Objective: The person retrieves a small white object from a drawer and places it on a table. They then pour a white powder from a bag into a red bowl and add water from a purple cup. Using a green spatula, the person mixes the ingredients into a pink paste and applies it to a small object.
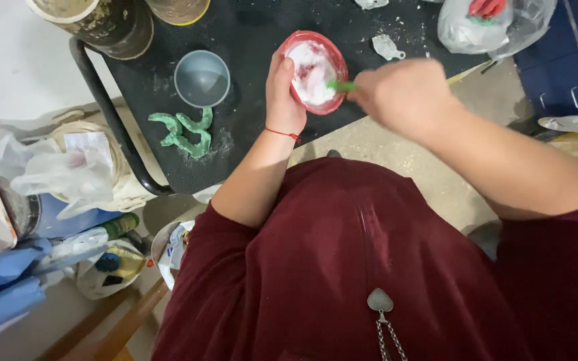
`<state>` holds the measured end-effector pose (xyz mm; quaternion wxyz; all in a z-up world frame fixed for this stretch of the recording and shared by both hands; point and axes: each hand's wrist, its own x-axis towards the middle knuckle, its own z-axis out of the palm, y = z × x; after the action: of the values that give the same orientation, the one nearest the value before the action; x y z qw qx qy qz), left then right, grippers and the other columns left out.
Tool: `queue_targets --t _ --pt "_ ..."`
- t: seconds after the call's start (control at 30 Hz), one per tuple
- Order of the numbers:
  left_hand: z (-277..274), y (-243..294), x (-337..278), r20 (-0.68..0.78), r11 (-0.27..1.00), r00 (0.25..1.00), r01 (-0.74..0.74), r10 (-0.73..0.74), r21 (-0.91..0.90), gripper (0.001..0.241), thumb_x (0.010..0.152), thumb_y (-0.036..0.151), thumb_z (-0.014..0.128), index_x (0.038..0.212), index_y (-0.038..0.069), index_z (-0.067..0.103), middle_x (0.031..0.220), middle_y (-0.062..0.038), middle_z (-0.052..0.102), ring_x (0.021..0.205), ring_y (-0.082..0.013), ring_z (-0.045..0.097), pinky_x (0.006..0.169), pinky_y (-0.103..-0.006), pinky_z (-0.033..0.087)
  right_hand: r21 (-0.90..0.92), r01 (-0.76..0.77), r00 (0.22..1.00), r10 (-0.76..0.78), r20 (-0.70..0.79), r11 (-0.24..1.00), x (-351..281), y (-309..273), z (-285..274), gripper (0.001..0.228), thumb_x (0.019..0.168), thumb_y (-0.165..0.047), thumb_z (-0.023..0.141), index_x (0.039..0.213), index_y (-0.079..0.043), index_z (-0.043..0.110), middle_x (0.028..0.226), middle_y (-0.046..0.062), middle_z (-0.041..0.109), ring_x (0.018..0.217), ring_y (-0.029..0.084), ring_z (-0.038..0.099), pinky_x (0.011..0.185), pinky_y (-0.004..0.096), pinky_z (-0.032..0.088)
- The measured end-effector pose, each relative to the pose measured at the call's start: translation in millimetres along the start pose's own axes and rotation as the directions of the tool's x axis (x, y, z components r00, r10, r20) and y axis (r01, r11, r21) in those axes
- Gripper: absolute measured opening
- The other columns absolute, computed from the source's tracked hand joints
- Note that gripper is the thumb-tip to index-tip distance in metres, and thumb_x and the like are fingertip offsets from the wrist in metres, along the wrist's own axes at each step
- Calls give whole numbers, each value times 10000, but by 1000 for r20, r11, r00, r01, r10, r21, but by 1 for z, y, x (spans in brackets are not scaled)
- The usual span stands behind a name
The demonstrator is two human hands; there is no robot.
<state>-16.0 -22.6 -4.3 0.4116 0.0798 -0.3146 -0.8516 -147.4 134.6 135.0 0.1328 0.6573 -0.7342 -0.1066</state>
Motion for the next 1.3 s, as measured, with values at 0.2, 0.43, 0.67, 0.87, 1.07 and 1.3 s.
queue_targets --t 0.2,0.43,0.67,0.87,1.07,1.3 --pt "18 6 -1 61 984 984 171 -169 -46 492 1013 416 687 1377 89 635 1263 -137 717 1164 -287 676 982 -448 546 -103 163 952 -184 -245 981 23 20 8 580 1247 -520 644 763 -248 478 642 -73 426 550 168 475 449 328 317" --pt "7 9 8 -105 998 993 -47 50 29 512 962 447 730 1230 14 680 1093 -122 729 1024 -252 689 896 -417 561 215 -397 806 227 546 892 30 0 -31 549 1121 -663 472 982 -222 767 836 129 757 851 427 727 631 524 540" --pt "21 17 4 104 985 979 173 -173 10 692 979 503 766 1479 68 567 1350 -190 667 1255 -349 645 1072 -528 542 -135 273 923 -299 -242 953 38 20 -1 261 844 -161 713 710 -245 505 619 -72 466 550 165 535 450 332 427" --pt "-10 2 12 -112 995 990 -77 84 62 512 937 404 763 1253 10 678 1151 -152 733 1067 -289 702 910 -421 582 158 -286 902 210 378 945 41 0 -11 532 1183 -629 483 952 -244 768 667 46 703 680 331 736 540 455 574" --pt "-3 -2 9 -181 992 983 48 -25 120 559 971 414 685 1386 42 645 1323 -151 686 1186 -252 661 1004 -409 551 11 209 978 -209 5 978 36 -6 -11 275 1069 -396 647 845 -236 639 627 -31 551 539 261 608 403 386 432" --pt "5 20 12 -47 969 997 -56 69 242 427 981 370 624 1228 32 704 1190 -138 735 1121 -257 678 957 -385 539 155 -195 970 168 173 968 49 10 7 454 1143 -653 560 942 -269 698 794 29 698 768 316 711 562 452 504"
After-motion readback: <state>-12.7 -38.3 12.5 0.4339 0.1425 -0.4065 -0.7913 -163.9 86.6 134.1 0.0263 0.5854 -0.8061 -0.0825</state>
